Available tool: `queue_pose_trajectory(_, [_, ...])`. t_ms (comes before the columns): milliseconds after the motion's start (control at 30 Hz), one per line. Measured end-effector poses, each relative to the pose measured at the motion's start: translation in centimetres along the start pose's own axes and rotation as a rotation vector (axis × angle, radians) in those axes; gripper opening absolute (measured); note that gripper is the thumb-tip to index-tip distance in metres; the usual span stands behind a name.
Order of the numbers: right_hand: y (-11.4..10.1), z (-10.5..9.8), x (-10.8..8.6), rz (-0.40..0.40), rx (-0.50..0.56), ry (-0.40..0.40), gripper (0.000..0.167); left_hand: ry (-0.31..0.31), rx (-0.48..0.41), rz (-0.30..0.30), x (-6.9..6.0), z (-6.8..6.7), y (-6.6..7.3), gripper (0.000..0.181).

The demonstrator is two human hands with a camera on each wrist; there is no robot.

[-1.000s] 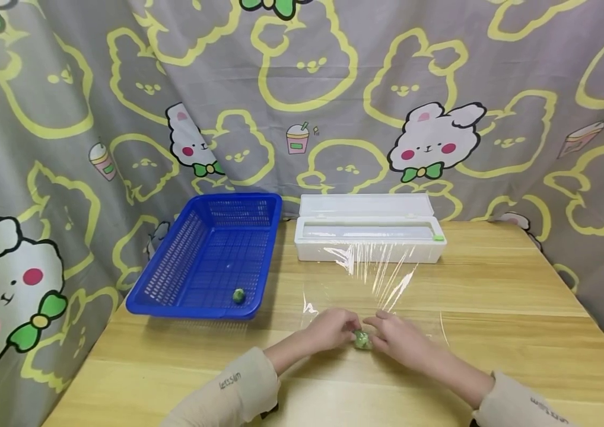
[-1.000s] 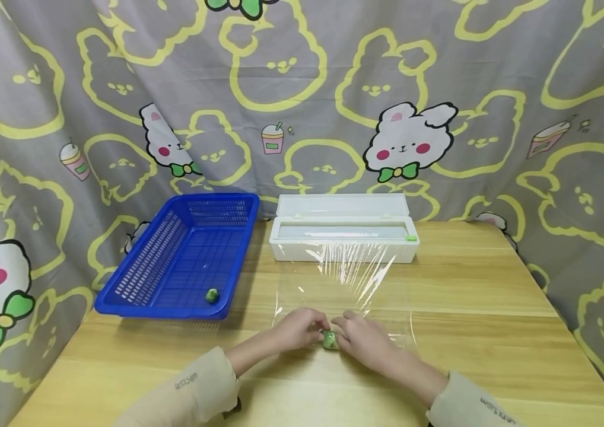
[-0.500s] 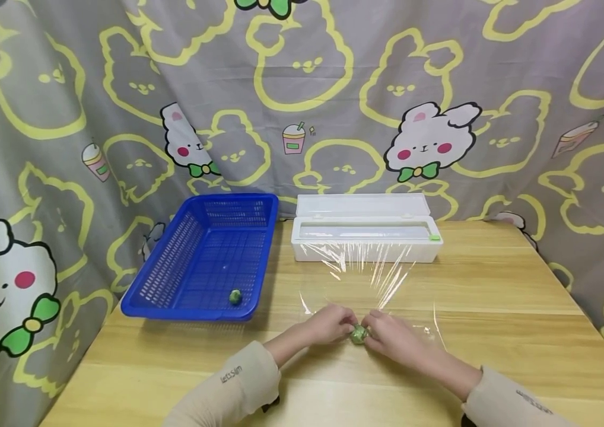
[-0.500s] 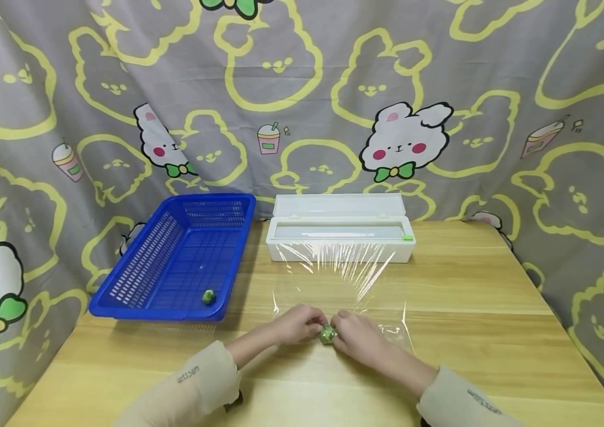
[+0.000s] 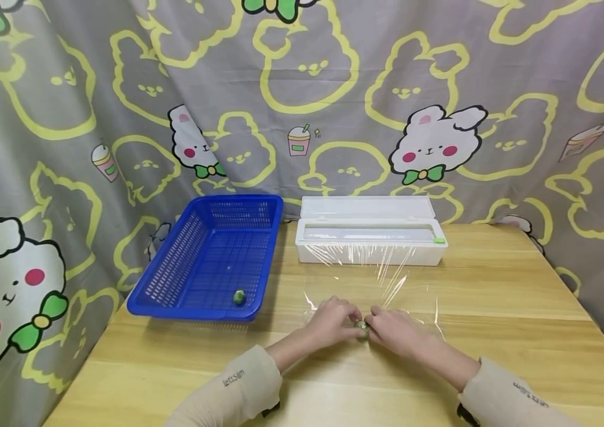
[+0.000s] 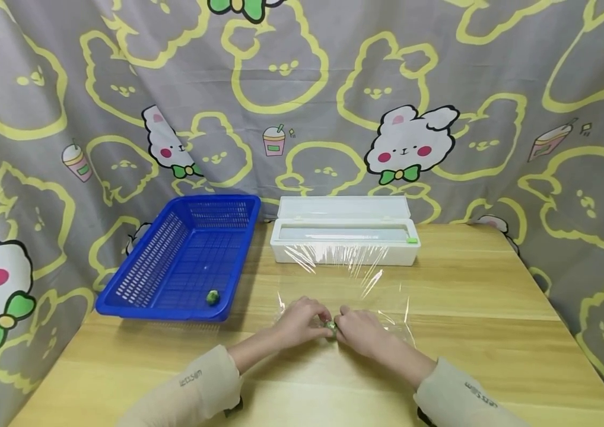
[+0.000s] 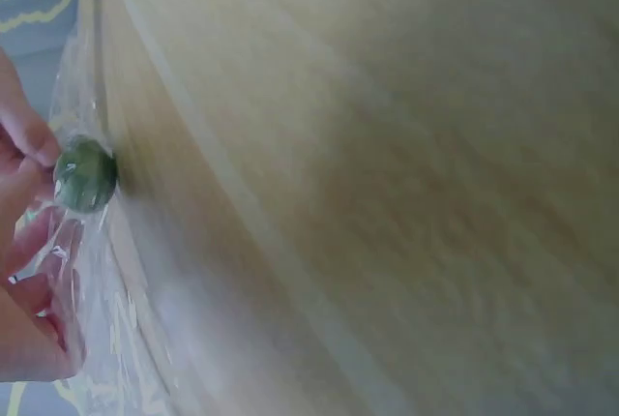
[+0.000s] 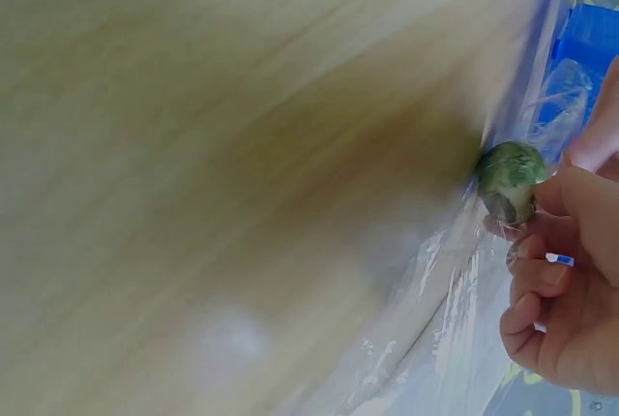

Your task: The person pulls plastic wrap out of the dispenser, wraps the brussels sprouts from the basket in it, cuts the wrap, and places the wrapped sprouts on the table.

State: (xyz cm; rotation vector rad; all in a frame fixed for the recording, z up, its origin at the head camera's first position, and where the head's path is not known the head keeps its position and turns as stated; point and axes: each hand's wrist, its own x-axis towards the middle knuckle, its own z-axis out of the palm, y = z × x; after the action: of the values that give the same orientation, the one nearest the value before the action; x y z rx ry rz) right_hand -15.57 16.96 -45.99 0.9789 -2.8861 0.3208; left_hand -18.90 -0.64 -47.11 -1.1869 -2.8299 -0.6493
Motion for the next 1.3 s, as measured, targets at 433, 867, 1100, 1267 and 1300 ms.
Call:
queue_pose_trajectory(433, [0.6,0.8,0.3,0.130,0.093,0.077,0.019,-0.059,0.013,-0.088,1.1,0.2,-0.1,0.022])
queue_pose_trajectory(867, [0.8,1.1,1.3,0.251,0.183,0.034,0.036,-0.121,-0.045,-0.190,2.1,-0.1,-1.0,0.018])
queue_pose_trajectory(1100, [1.3,1.1,1.8,0.250,0.135,0.037,0.025,-0.073,0.048,-0.196,2.3,0.3,-1.0,0.023])
queue_pose_trajectory(1267, [1.4,0.8,2.1,0.258,0.136,0.010,0.022,0.063,0.068,-0.181,2.6,0.2,-1.2,0.023])
queue_pose_trajectory(1300, [1.5,0.7,2.1,0.262,0.136,0.005,0.023,0.076,0.066,-0.165,2.6,0.2,-1.2,0.024])
